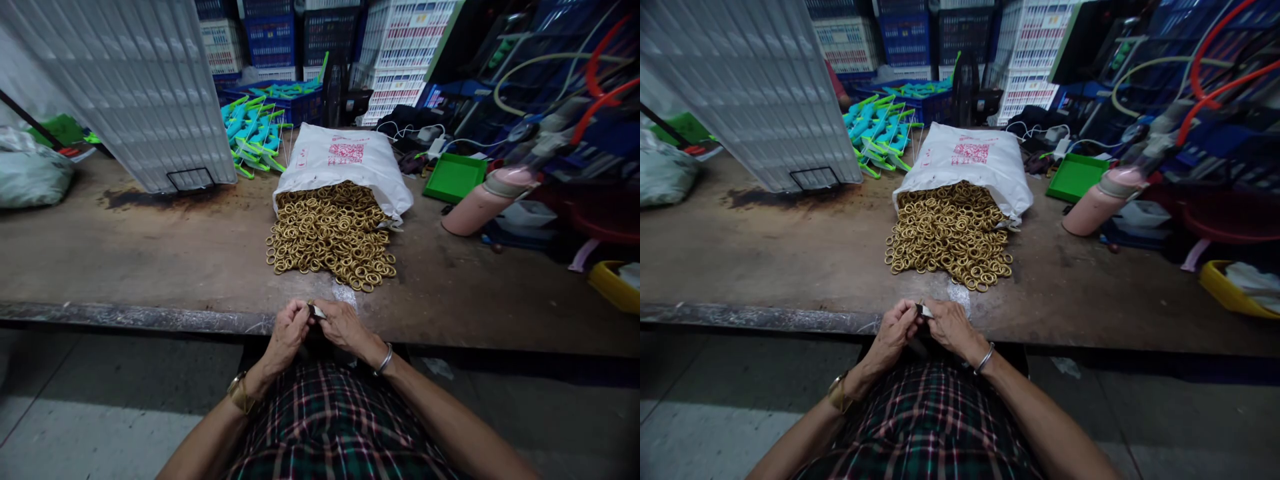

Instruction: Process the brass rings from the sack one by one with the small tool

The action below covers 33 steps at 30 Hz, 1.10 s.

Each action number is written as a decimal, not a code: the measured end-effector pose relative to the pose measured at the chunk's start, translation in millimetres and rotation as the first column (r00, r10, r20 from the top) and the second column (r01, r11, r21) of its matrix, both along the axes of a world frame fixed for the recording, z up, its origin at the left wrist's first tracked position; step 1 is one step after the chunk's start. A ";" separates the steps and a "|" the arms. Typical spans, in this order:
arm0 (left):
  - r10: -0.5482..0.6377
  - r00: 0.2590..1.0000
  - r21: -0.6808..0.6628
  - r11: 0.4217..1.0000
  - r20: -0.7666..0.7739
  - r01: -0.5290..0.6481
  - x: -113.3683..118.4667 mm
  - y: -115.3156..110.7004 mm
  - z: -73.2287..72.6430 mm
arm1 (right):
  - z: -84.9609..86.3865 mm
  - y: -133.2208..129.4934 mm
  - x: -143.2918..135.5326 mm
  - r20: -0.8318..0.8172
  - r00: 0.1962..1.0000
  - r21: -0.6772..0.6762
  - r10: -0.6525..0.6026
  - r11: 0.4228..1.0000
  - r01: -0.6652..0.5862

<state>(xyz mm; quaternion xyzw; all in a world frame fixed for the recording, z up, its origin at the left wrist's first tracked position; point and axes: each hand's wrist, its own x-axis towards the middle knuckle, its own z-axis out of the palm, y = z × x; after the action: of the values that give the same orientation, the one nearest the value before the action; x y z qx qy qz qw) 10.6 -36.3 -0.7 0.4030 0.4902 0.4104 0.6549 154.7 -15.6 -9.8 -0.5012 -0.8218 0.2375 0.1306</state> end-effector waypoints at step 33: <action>0.123 0.877 -0.400 0.913 0.465 0.085 -12.5 -3.9 -3.4 | -4.3 44.6 28.6 0.294 0.757 0.236 -0.583 0.812 0.534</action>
<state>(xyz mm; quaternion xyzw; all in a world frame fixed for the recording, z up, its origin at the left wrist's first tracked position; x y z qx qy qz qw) -2.0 -40.2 -4.1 0.1376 0.3910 0.3923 0.8211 183.3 29.0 -14.0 -0.7476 -0.6583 0.0367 0.0803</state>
